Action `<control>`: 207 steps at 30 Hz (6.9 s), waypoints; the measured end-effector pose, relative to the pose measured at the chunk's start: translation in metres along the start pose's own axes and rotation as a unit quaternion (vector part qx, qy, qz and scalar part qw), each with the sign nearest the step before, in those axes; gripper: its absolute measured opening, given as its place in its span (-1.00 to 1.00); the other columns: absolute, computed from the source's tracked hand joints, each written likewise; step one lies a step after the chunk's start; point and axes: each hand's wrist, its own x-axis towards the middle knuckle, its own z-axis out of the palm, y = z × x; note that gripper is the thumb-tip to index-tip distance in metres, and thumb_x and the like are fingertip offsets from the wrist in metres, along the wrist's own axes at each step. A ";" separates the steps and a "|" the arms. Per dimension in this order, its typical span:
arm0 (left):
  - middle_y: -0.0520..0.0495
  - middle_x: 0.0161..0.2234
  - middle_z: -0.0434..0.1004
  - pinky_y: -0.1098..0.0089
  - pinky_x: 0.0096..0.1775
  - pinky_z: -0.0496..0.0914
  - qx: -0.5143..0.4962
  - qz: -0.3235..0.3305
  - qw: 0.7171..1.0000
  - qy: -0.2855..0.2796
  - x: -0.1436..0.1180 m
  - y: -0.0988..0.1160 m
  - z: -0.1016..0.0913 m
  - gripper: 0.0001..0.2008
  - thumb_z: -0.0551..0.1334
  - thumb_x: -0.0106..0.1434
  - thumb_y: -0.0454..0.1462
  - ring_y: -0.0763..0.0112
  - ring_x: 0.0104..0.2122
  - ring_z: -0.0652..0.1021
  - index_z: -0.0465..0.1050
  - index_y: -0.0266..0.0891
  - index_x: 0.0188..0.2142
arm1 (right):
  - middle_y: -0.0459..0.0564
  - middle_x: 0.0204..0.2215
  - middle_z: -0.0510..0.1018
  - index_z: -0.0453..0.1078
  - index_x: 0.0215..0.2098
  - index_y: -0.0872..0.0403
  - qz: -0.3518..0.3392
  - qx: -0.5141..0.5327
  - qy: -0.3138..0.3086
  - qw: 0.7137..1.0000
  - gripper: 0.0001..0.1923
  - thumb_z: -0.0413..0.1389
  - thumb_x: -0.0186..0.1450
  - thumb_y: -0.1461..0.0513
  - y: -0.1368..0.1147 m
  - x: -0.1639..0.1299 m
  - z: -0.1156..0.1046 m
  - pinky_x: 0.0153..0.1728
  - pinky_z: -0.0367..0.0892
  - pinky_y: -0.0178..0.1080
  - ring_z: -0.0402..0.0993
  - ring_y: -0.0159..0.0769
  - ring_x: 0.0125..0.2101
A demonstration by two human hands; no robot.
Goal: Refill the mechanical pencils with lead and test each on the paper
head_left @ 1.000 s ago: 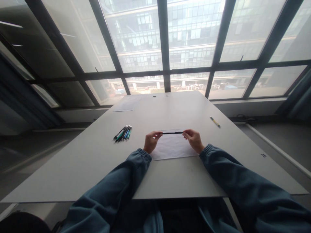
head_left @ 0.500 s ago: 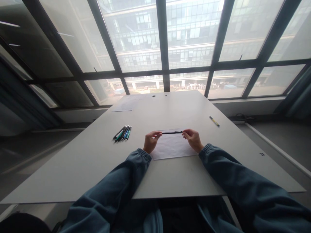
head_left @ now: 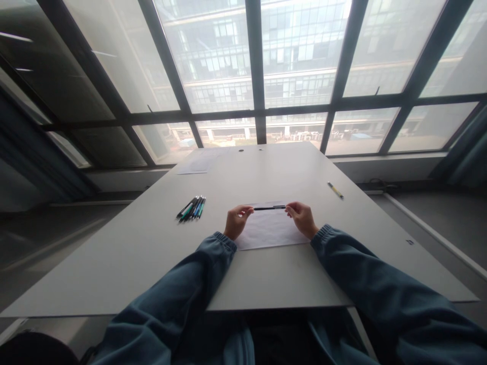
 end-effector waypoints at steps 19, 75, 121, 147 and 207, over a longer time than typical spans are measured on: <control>-0.09 -0.36 0.67 0.32 -0.27 0.48 -0.001 0.003 1.000 -0.016 0.000 0.003 -0.002 -0.71 0.26 0.28 -0.05 0.27 -0.32 0.62 0.61 -0.21 -0.32 | 0.00 -0.50 0.58 0.47 -0.40 0.08 -0.025 -0.049 -0.005 0.998 -0.64 0.16 0.26 -0.05 -0.001 0.001 -0.001 -0.48 0.38 -0.24 0.47 -0.28 -0.52; -0.09 -0.44 0.63 0.36 -0.31 0.45 -0.019 -0.020 0.999 -0.035 0.000 0.003 -0.002 -0.65 0.24 0.28 -0.02 0.32 -0.43 0.59 0.59 -0.26 -0.40 | -0.04 -0.56 0.53 0.44 -0.46 0.10 -0.034 -0.054 -0.020 0.998 -0.64 0.14 0.30 -0.01 -0.007 -0.001 -0.002 -0.53 0.33 -0.29 0.42 -0.35 -0.58; -0.07 -0.50 0.60 0.38 -0.34 0.46 -0.028 -0.026 0.998 -0.045 0.000 0.005 -0.002 -0.60 0.22 0.29 -0.01 0.34 -0.47 0.57 0.56 -0.27 -0.45 | -0.06 -0.58 0.49 0.41 -0.47 0.09 -0.031 -0.066 -0.036 0.997 -0.59 0.10 0.32 -0.06 -0.005 -0.001 -0.003 -0.53 0.30 -0.30 0.40 -0.35 -0.59; -0.08 -0.53 0.57 0.39 -0.37 0.45 -0.036 -0.030 0.998 -0.048 0.000 0.005 -0.002 -0.56 0.20 0.30 0.03 0.35 -0.49 0.56 0.54 -0.28 -0.46 | -0.08 -0.62 0.46 0.38 -0.51 0.07 -0.029 -0.083 -0.043 0.995 -0.54 0.06 0.33 -0.10 -0.009 -0.002 -0.002 -0.54 0.29 -0.31 0.38 -0.35 -0.60; -0.06 -0.60 0.51 0.45 -0.45 0.37 -0.044 -0.045 0.997 -0.051 -0.002 0.002 -0.001 -0.50 0.15 0.34 0.02 0.43 -0.56 0.51 0.51 -0.30 -0.54 | -0.10 -0.67 0.41 0.33 -0.54 0.07 -0.031 -0.105 -0.057 0.992 -0.51 0.02 0.37 -0.08 -0.006 -0.003 -0.003 -0.56 0.22 -0.32 0.32 -0.38 -0.64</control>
